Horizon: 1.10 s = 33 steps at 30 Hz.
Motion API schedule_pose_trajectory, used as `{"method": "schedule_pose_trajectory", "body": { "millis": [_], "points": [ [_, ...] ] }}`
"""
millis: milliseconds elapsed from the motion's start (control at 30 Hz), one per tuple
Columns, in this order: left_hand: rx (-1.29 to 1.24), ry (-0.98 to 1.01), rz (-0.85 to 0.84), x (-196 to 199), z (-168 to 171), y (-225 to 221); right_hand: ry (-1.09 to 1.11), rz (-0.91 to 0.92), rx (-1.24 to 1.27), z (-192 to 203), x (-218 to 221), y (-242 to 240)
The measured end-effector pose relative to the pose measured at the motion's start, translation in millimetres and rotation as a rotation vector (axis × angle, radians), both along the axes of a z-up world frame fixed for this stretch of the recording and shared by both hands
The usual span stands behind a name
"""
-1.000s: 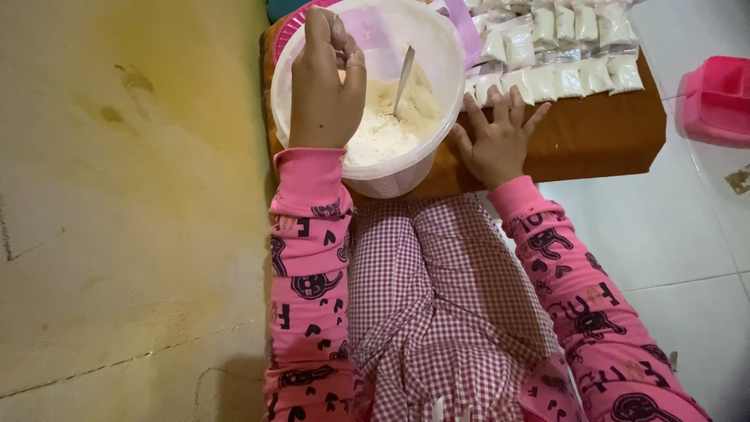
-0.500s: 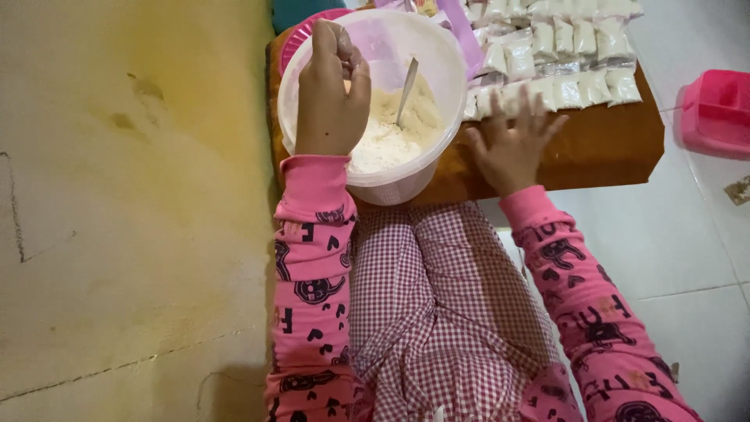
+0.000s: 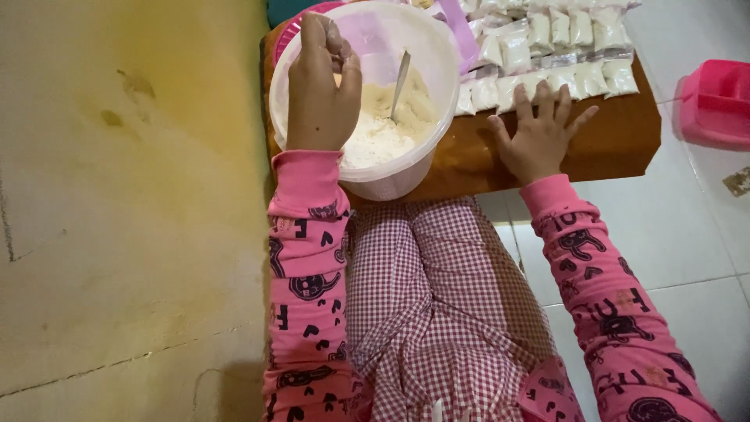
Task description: Scooping white powder from a large bowl into small plastic bags using a spoon.
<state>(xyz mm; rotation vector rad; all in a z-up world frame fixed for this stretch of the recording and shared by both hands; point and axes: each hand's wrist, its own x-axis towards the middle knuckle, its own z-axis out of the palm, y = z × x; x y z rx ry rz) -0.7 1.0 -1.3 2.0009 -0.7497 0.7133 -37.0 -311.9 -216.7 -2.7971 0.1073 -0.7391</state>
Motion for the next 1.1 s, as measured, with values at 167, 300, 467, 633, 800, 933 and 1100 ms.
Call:
{"method": "schedule_pose_trajectory", "body": {
  "millis": [167, 300, 467, 633, 800, 933, 1100],
  "points": [
    [0.008, 0.001, 0.022, -1, 0, 0, -0.013, 0.001, -0.011, -1, 0, 0],
    [0.013, 0.023, 0.011, -1, 1, 0, -0.017, 0.003, 0.019, 5, -2, 2],
    [0.024, -0.015, 0.028, 5, -4, 2, 0.053, -0.052, 0.078, 10, 5, -29],
    [0.015, -0.021, 0.016, 4, -2, 0, 0.015, -0.064, 0.087, 13, -7, -59],
    [0.016, -0.023, 0.013, 4, -2, 2, -0.048, -0.031, 0.012, 0, -5, -61],
    [0.019, -0.003, 0.001, 2, -1, 1, -0.078, -0.034, -0.004, -2, -5, -61],
    [0.016, 0.012, 0.000, 3, -2, 2, -0.050, -0.055, 0.022, -3, -4, -61]
  ]
}}
